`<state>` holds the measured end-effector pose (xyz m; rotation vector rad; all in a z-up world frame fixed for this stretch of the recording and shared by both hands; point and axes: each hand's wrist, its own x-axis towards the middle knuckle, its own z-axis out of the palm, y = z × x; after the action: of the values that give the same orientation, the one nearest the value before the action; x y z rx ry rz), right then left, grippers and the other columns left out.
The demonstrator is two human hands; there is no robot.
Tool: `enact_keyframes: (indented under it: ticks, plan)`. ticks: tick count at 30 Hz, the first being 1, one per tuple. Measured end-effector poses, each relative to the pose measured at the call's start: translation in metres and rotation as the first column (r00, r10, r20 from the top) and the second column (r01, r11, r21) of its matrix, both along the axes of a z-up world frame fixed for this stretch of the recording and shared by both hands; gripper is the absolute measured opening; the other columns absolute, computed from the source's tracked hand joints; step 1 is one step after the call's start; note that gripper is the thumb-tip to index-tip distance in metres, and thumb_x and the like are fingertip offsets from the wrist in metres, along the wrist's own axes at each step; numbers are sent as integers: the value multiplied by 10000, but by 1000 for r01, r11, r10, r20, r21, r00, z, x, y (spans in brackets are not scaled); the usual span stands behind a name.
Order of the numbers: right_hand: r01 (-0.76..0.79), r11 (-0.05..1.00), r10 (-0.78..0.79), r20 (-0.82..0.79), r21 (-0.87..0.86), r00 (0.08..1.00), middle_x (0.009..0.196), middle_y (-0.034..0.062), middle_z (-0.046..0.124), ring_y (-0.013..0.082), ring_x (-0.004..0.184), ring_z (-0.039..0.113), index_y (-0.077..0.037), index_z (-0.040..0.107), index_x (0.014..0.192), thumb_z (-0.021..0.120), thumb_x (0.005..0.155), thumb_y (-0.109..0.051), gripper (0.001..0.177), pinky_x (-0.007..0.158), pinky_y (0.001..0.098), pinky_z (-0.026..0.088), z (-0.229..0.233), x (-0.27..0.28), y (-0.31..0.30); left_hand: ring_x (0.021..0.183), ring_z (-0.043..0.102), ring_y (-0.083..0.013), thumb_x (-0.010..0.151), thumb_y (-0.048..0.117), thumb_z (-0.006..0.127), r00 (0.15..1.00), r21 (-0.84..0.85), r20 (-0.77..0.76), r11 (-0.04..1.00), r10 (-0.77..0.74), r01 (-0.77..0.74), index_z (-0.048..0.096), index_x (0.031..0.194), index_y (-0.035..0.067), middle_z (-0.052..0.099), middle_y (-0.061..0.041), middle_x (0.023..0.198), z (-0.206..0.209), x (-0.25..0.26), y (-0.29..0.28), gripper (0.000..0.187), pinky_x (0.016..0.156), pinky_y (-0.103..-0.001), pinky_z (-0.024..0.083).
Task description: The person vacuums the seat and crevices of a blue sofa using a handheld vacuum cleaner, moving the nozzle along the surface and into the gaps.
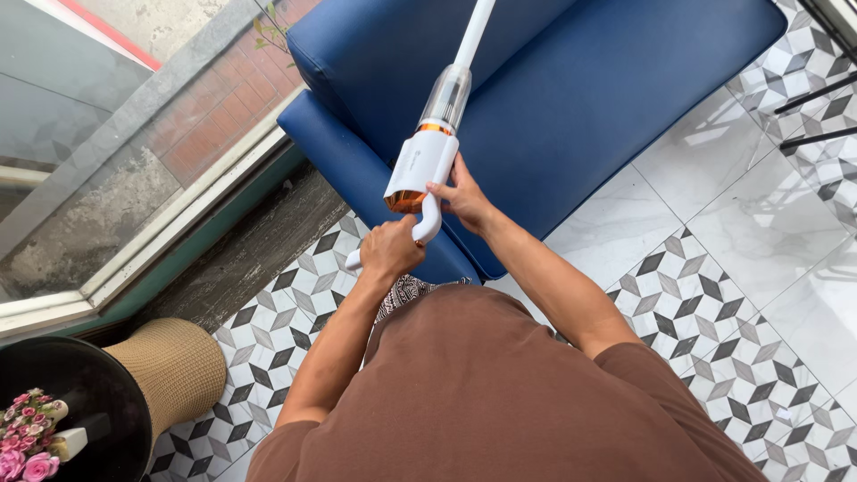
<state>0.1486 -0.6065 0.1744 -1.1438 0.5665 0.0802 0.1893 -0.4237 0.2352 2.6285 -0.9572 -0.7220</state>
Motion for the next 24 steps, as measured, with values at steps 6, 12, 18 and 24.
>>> enact_keyframes:
  ticks: [6, 12, 18, 24]
  plan:
    - [-256, 964, 263, -97, 73, 960, 1694, 118, 107, 332, 1528, 200, -306, -102, 1606, 721, 827, -301, 1133, 1083, 629, 399, -1, -16, 41, 809, 725, -379, 728, 209, 736, 999, 43, 7, 998, 37, -37, 712, 1003, 122, 746, -171, 855, -9, -19, 68, 290, 732, -513, 565]
    - [-538, 843, 538, -82, 26, 839, 1716, 133, 31, 318, 1549, 182, -306, -172, 1600, 759, 835, -407, 1210, 1116, 605, 425, 0, -23, 68, 794, 737, -348, 710, 234, 747, 996, 116, -9, 989, 94, -92, 719, 975, 129, 755, -140, 845, -21, -34, 125, 287, 738, -486, 576]
    - [-333, 939, 337, -42, 79, 940, 1705, 142, 116, 426, 1435, 458, -311, -88, 1613, 754, 752, -471, 1215, 1077, 615, 392, 18, -11, 28, 781, 732, -365, 752, 229, 721, 994, -14, -25, 994, 104, -104, 705, 887, 124, 745, -164, 824, -14, -17, 71, 172, 741, -498, 572]
    - [-172, 981, 177, 53, -86, 983, 1712, 190, 151, 368, 1504, 290, -238, 29, 1658, 731, 841, -454, 1098, 1095, 665, 391, 23, -5, 1, 804, 725, -398, 763, 224, 730, 986, -137, -62, 977, 157, -164, 722, 995, 131, 745, -187, 838, 6, -3, 21, 250, 763, -505, 574]
